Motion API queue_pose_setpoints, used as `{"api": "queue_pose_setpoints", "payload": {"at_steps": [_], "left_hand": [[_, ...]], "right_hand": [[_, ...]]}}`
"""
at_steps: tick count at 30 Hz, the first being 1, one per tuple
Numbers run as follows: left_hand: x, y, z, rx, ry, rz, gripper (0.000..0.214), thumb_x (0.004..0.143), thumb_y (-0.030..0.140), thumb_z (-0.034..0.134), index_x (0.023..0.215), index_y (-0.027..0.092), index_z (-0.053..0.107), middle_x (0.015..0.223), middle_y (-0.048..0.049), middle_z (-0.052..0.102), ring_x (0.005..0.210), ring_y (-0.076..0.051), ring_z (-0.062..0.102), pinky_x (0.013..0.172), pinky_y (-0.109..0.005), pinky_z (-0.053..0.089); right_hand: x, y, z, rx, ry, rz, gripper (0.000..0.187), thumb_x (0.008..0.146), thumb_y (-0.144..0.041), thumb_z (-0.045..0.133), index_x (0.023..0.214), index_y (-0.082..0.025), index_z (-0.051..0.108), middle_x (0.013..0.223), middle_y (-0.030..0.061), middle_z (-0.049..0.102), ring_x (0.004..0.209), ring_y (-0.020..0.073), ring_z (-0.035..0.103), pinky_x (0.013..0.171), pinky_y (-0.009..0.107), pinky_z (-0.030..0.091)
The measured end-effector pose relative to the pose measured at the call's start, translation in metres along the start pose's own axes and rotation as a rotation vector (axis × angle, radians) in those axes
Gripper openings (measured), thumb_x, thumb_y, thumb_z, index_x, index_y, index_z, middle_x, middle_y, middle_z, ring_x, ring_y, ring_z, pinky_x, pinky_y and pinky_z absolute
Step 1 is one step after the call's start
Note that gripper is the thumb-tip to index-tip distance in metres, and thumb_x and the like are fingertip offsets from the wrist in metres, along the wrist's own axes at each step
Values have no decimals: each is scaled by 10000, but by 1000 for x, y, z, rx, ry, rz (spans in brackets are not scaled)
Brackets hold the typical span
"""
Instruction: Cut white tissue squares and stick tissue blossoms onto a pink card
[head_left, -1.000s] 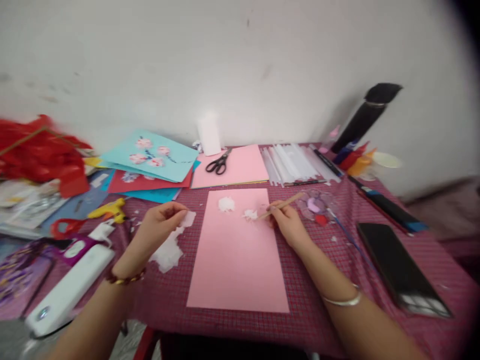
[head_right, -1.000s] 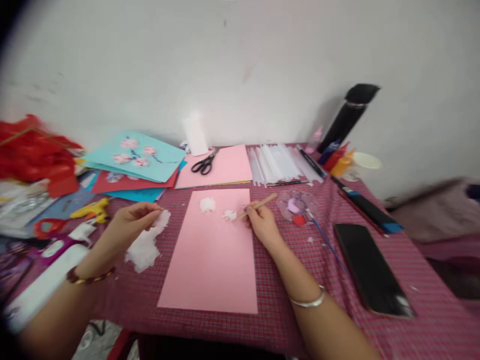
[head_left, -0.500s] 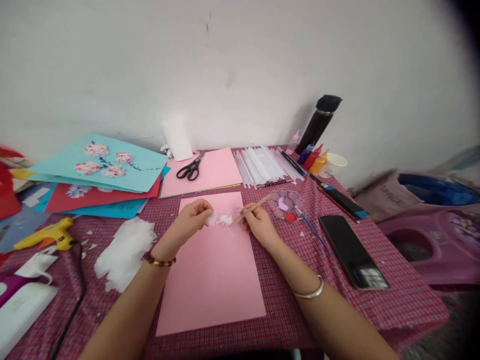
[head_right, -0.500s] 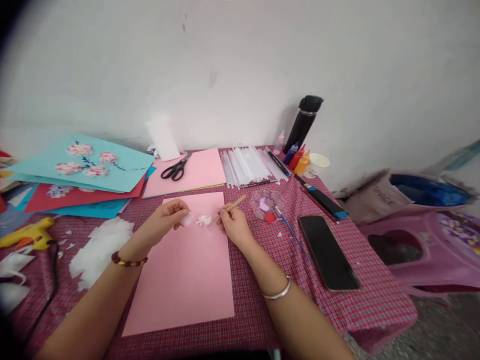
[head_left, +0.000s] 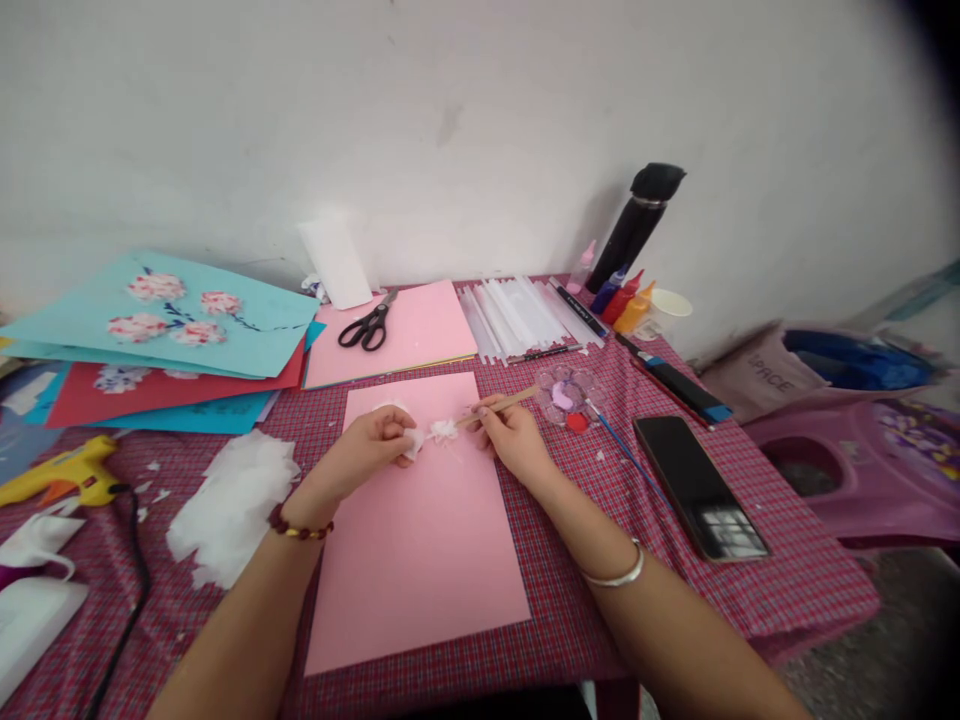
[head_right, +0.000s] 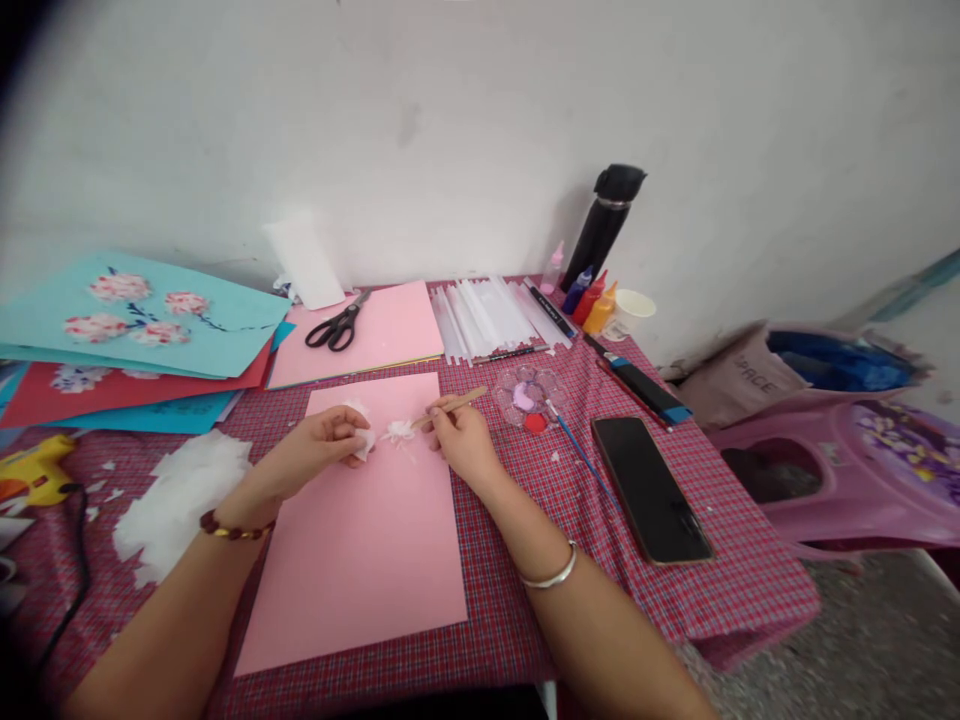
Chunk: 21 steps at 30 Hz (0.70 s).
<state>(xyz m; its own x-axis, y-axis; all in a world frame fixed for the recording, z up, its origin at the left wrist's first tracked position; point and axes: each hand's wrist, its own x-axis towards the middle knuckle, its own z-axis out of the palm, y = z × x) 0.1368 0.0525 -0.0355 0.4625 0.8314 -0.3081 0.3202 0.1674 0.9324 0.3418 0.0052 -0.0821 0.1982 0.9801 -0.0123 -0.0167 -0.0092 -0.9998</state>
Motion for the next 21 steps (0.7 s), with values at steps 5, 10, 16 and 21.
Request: {"api": "queue_pose_setpoints", "payload": {"at_steps": [5,10,16,21], "left_hand": [[2,-5,-3,95,-9,54,87,690,238,603,701,155,577,616,30,561,570,-95,525,568,-225,428],[2,-7,-4,187,71,91,67,688,225,591,710,162,593,589,47,513,513,-79,429,478,-197,308],[1,-4,-1,199,19,85,86,704,254,579,711,169,592,561,52,485,489,-81,412,463,-200,294],[1,-2,10,140,-14,99,102,681,237,597,750,176,552,605,50,509,513,-88,478,495,-210,380]], "right_hand": [[-3,-7,0,93,111,23,162,799,-348,484,781,-191,516,563,-41,569,364,79,464,306,170,331],[-4,-7,3,69,-23,26,136,787,-321,500,761,-188,519,553,-40,569,395,83,485,374,183,383],[-3,-2,4,-7,-31,-35,134,818,-310,481,784,-192,535,604,-33,583,423,87,499,413,197,402],[-2,-1,3,-27,8,-46,149,828,-329,474,797,-195,529,629,-24,594,412,88,493,396,199,398]]}}
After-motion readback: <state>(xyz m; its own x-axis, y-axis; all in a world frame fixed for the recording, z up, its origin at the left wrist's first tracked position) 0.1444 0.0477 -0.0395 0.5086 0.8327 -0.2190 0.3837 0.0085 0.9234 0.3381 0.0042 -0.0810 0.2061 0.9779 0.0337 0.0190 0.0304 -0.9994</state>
